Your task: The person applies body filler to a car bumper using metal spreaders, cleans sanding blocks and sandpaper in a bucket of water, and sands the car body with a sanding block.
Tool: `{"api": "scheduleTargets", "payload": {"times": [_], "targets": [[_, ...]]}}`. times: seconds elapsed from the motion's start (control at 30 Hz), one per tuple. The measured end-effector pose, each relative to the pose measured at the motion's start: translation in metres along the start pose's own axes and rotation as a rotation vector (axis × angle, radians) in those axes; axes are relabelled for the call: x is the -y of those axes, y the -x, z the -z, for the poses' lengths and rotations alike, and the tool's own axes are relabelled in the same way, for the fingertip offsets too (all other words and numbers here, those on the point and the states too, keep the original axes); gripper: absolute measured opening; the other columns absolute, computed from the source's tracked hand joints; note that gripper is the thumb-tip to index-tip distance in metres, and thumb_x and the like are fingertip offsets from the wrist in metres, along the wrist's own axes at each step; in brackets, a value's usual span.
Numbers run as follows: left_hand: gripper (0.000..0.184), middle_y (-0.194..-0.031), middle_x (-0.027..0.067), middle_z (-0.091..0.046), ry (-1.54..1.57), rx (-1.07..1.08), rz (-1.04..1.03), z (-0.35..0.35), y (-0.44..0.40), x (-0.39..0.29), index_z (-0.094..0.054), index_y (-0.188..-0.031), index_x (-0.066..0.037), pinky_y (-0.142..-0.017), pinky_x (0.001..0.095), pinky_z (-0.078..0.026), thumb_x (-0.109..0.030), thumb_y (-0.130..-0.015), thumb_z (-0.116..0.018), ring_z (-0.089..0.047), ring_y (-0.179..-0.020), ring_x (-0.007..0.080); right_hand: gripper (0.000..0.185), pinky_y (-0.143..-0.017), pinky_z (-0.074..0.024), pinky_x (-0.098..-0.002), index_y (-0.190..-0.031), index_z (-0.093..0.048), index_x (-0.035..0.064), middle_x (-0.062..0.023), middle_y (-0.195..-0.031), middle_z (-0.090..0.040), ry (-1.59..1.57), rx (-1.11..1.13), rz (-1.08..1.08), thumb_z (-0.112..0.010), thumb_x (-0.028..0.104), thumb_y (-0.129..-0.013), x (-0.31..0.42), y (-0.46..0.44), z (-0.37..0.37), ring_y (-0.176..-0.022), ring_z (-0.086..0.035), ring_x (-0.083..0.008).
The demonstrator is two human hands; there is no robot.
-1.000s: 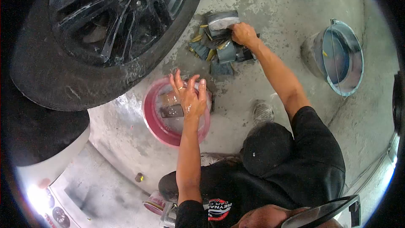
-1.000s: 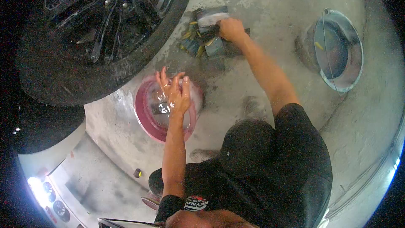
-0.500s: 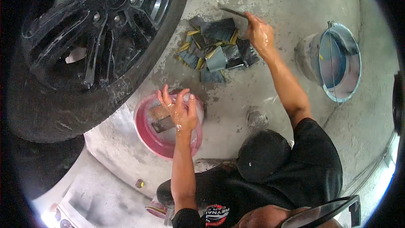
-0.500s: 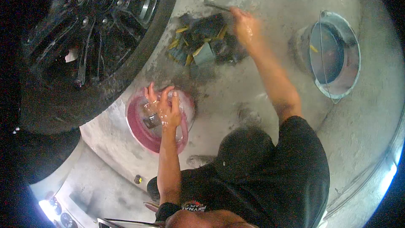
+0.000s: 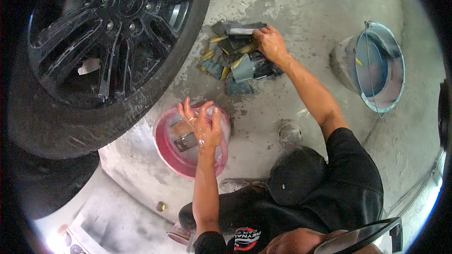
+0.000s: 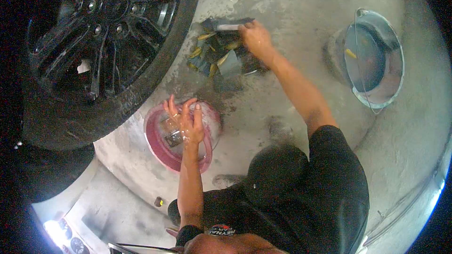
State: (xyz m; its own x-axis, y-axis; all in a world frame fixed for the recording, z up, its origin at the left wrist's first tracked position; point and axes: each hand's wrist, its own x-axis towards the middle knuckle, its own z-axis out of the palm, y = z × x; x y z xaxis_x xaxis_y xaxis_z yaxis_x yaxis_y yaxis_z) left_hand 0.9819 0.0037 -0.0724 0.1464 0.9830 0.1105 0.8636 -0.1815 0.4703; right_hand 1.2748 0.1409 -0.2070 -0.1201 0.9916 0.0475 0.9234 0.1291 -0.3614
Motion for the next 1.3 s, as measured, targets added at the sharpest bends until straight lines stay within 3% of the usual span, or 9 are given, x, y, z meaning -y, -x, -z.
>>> {"api": "scheduleTargets", "payload": {"times": [0.17,0.3,0.37,0.43,0.5,0.63,0.73,1.07,1.3], "targets": [[0.029,-0.147,0.0244,-0.029,-0.089,0.009,0.058,0.010,0.000,-0.014,-0.065,-0.110,-0.010,-0.108,0.0631,-0.016,-0.025,-0.085,-0.065,-0.018,-0.138,0.0479,0.017,-0.061,-0.0496,-0.0364,-0.100,-0.067,0.0007,-0.0070,-0.083,-0.068,-0.284,-0.495,-0.061,-0.063,0.011,-0.087,0.028,0.018,0.069,-0.066,-0.059,-0.0259],[0.037,-0.146,0.0241,-0.033,-0.309,-0.268,-0.039,0.017,0.005,-0.030,-0.061,-0.119,-0.004,-0.109,0.0586,-0.022,-0.024,-0.088,-0.063,-0.028,-0.137,0.0426,0.018,-0.052,-0.0444,-0.0299,-0.099,-0.068,-0.0004,-0.0022,-0.077,-0.065,-0.814,-0.244,-0.237,-0.062,0.014,-0.092,0.074,0.054,0.137,-0.058,-0.053,-0.0142],[0.043,-0.145,0.0225,-0.036,0.272,-0.161,0.182,0.029,0.002,-0.057,-0.051,-0.130,0.001,-0.108,0.0486,-0.032,-0.022,-0.094,-0.057,-0.038,-0.133,0.0347,0.021,-0.051,-0.0411,-0.0250,-0.101,-0.068,-0.0006,0.0009,-0.074,-0.062,-1.382,0.080,-0.372,-0.061,0.018,-0.094,0.091,0.068,0.146,-0.061,-0.050,-0.0065],[0.046,-0.143,0.0179,-0.040,0.615,-0.142,0.234,0.028,0.000,-0.060,-0.042,-0.138,0.002,-0.101,0.0367,-0.040,-0.022,-0.100,-0.050,-0.046,-0.126,0.0233,0.022,-0.049,-0.0404,-0.0236,-0.101,-0.069,-0.0002,0.0001,-0.075,-0.064,-1.394,0.139,-0.355,-0.063,0.020,-0.093,0.109,0.079,0.145,-0.060,-0.051,-0.0065],[0.048,-0.138,0.0135,-0.047,1.282,-0.103,0.651,0.045,-0.003,-0.071,-0.039,-0.139,0.002,-0.094,0.0321,-0.044,-0.023,-0.100,-0.052,-0.050,-0.117,0.0151,0.024,-0.048,-0.0407,-0.0238,-0.102,-0.069,0.0007,0.0000,-0.076,-0.065,-1.502,0.308,-0.271,-0.065,0.022,-0.092,0.123,0.085,0.140,-0.058,-0.050,-0.0062],[0.045,-0.103,0.0087,-0.068,0.933,-0.228,0.366,0.044,0.016,-0.038,-0.048,-0.135,0.001,-0.078,0.0272,-0.050,-0.013,-0.094,-0.062,-0.060,-0.088,0.0096,0.032,-0.053,-0.0489,-0.0244,-0.113,-0.067,0.0013,-0.0040,-0.087,-0.069,-1.397,0.379,-0.274,-0.063,0.026,-0.093,0.145,0.090,0.136,-0.065,-0.059,-0.0093],[0.038,-0.089,0.0071,-0.070,0.748,-0.350,0.424,0.051,0.021,-0.036,-0.058,-0.125,0.002,-0.065,0.0246,-0.050,-0.014,-0.091,-0.067,-0.061,-0.071,0.0088,0.032,-0.054,-0.0513,-0.0248,-0.115,-0.066,0.0018,-0.0042,-0.089,-0.070,-1.383,0.454,-0.201,-0.060,0.026,-0.095,0.152,0.094,0.135,-0.069,-0.061,-0.0100],[0.048,-0.082,0.0064,-0.068,0.697,-0.370,0.515,0.076,0.028,-0.039,-0.062,-0.121,0.003,-0.061,0.0245,-0.049,-0.020,-0.082,-0.077,-0.060,-0.069,0.0084,0.032,-0.059,-0.0533,-0.0252,-0.120,-0.063,0.0005,-0.0041,-0.091,-0.069,-1.360,0.439,-0.147,-0.053,0.022,-0.099,0.180,0.102,0.136,-0.069,-0.060,-0.0086],[0.031,-0.078,0.0014,-0.064,0.705,-0.372,0.592,0.083,0.028,-0.032,-0.069,-0.108,-0.002,-0.060,0.0227,-0.048,-0.015,-0.081,-0.077,-0.058,-0.066,0.0068,0.031,-0.065,-0.0551,-0.0255,-0.124,-0.060,-0.0016,-0.0030,-0.095,-0.069,-1.358,0.362,-0.129,-0.053,0.015,-0.099,0.193,0.107,0.129,-0.074,-0.061,-0.0078]]}}
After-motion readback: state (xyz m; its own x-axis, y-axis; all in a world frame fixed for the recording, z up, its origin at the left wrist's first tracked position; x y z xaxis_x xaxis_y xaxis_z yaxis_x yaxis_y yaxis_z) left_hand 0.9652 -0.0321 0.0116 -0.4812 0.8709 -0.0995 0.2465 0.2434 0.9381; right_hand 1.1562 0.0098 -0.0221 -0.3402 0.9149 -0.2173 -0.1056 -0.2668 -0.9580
